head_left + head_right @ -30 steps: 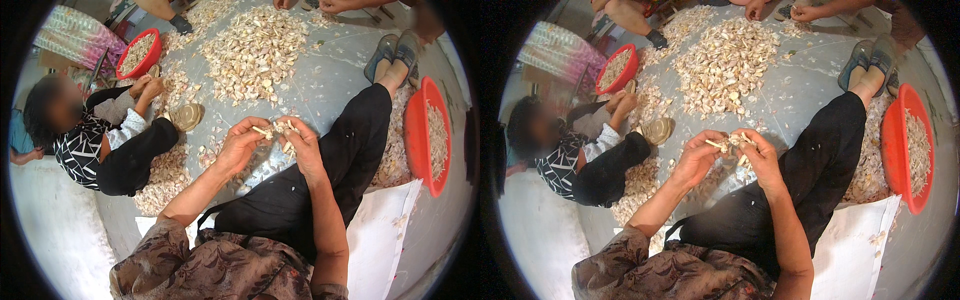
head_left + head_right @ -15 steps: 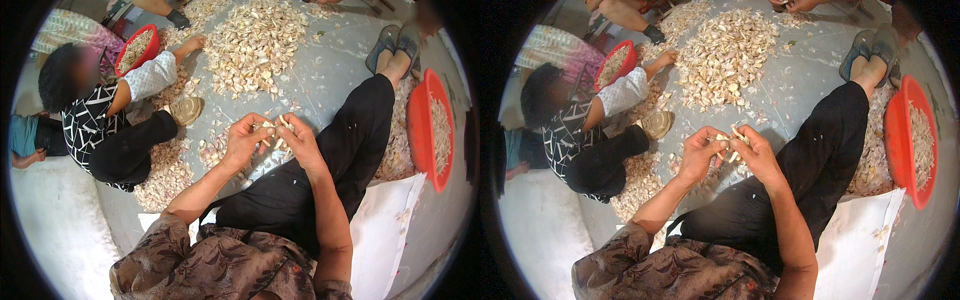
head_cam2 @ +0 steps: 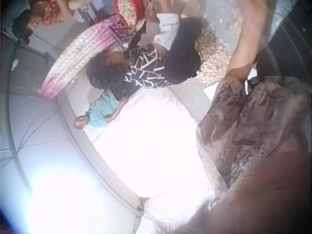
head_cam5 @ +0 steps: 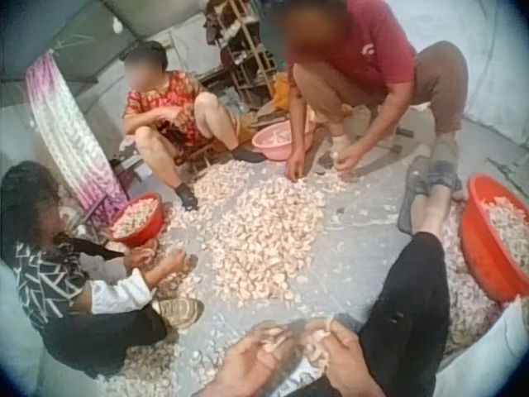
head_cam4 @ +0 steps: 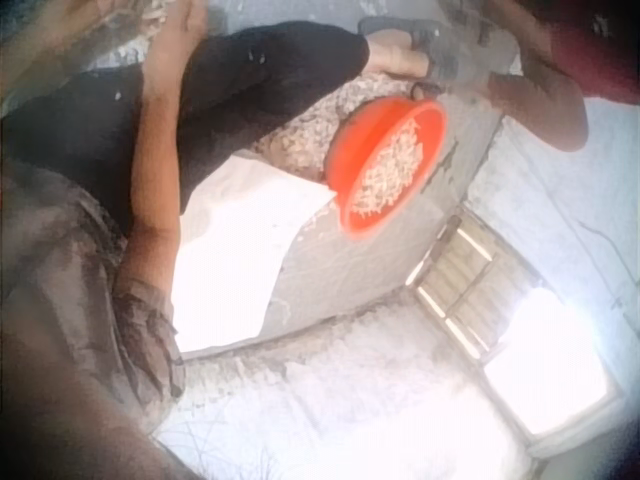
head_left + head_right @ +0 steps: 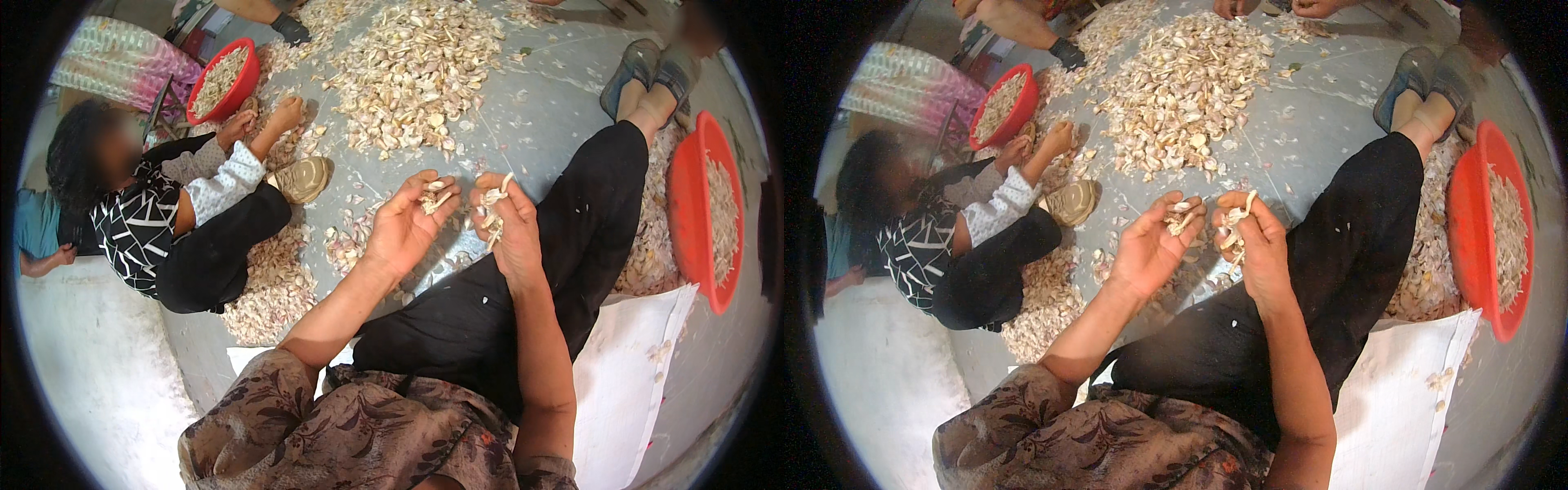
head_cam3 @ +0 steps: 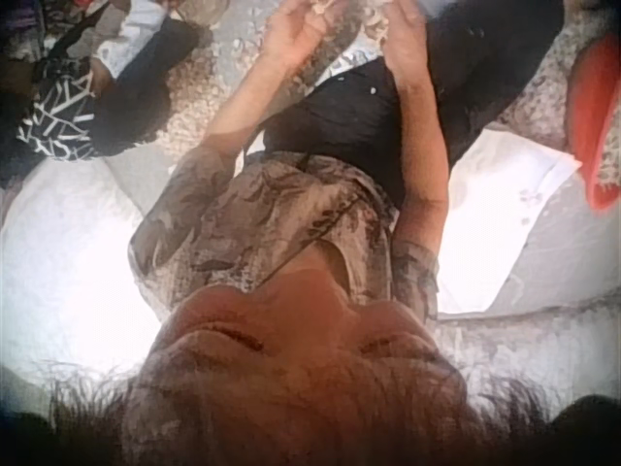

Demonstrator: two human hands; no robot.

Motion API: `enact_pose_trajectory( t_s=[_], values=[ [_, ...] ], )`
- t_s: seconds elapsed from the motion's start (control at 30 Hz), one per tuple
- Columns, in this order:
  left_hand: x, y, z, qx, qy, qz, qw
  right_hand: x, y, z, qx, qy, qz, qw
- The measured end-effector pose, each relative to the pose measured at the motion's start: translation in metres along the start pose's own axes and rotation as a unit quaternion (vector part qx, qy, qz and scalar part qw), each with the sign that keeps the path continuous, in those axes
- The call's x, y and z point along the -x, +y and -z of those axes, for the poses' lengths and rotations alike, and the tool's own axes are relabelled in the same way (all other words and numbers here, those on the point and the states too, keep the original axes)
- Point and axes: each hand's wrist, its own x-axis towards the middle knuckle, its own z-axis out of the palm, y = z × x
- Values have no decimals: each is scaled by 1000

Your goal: The person sits on the floor and peels garlic cloves by hand, separating the skins and placing the peeled cloves into a red bowl. Another person nearby also peels garlic into a separate bowl.

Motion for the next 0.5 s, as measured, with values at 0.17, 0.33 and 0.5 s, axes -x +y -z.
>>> enact_pose_trajectory(
  t_s=[0.17,0.33,0.5],
  values=[
    [1,2,-3,47,-24,4,999,-2,11,6,232,-54,101,966],
    [12,-3,-14,-4,-32,2,999,5,6,-18,480,-72,241,840],
    [19,-13,-26,-41,-46,-12,998,6,10,-17,510,-57,288,809]
  ],
)
